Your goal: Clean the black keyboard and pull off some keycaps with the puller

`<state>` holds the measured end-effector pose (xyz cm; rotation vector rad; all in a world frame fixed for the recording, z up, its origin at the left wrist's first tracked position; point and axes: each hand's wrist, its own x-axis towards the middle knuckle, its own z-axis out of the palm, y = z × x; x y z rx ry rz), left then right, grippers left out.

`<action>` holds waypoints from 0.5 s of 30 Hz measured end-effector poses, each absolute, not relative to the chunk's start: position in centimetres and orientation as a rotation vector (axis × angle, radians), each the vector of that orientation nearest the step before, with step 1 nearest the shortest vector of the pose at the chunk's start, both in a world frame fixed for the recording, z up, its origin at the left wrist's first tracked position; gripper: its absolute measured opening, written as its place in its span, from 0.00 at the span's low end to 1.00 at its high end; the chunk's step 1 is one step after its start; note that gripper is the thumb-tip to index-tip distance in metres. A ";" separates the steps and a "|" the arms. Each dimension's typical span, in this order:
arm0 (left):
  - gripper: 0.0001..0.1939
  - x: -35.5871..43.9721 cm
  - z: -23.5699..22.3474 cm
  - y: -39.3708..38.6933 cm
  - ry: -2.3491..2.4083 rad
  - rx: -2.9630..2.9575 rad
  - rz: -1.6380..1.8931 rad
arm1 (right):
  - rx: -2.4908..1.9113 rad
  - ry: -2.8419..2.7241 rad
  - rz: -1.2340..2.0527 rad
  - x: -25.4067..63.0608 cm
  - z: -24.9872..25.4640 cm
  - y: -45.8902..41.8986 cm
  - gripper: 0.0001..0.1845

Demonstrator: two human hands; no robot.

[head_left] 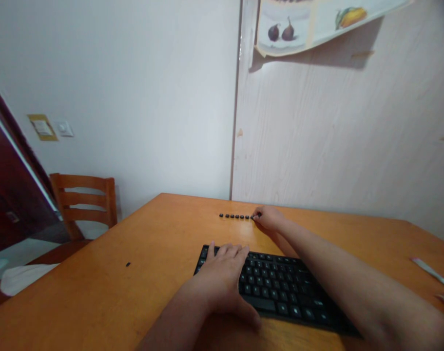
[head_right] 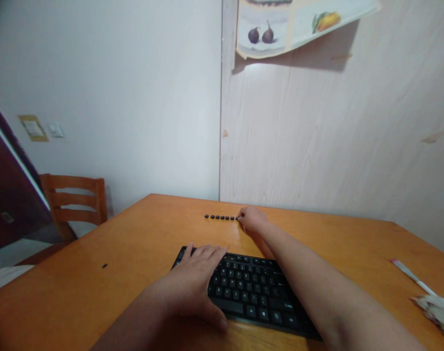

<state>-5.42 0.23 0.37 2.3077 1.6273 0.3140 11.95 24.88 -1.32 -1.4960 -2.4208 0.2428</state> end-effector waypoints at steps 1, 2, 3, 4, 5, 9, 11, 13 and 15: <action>0.65 -5.4 0.3 0.2 1.623 2.308 0.315 | -1.496 -2.421 0.238 11.9 -1.3 24.8 0.09; 0.65 -5.5 0.4 0.2 1.622 2.306 0.314 | -1.497 -2.421 0.232 11.9 -1.3 24.8 0.09; 0.64 -5.5 0.4 0.2 1.621 2.303 0.311 | -1.498 -2.420 0.226 11.9 -1.3 24.8 0.09; 0.64 -5.4 0.5 0.2 1.620 2.300 0.306 | -1.499 -2.419 0.220 11.9 -1.3 24.7 0.09; 0.64 -5.4 0.5 0.2 1.620 2.299 0.303 | -1.500 -2.419 0.215 11.8 -1.3 24.7 0.09; 0.65 -5.2 0.8 0.1 1.633 2.301 0.291 | -1.499 -2.427 0.200 11.8 -1.4 24.7 0.09; 0.65 -5.2 0.8 0.1 1.638 2.303 0.282 | -1.495 -2.433 0.193 11.9 -1.4 24.7 0.10; 0.65 -5.3 0.8 0.2 1.634 2.307 0.275 | -1.493 -2.438 0.188 11.9 -1.4 24.7 0.10; 0.65 -5.4 0.8 0.3 1.622 2.312 0.269 | -1.494 -2.441 0.182 11.9 -1.3 24.7 0.11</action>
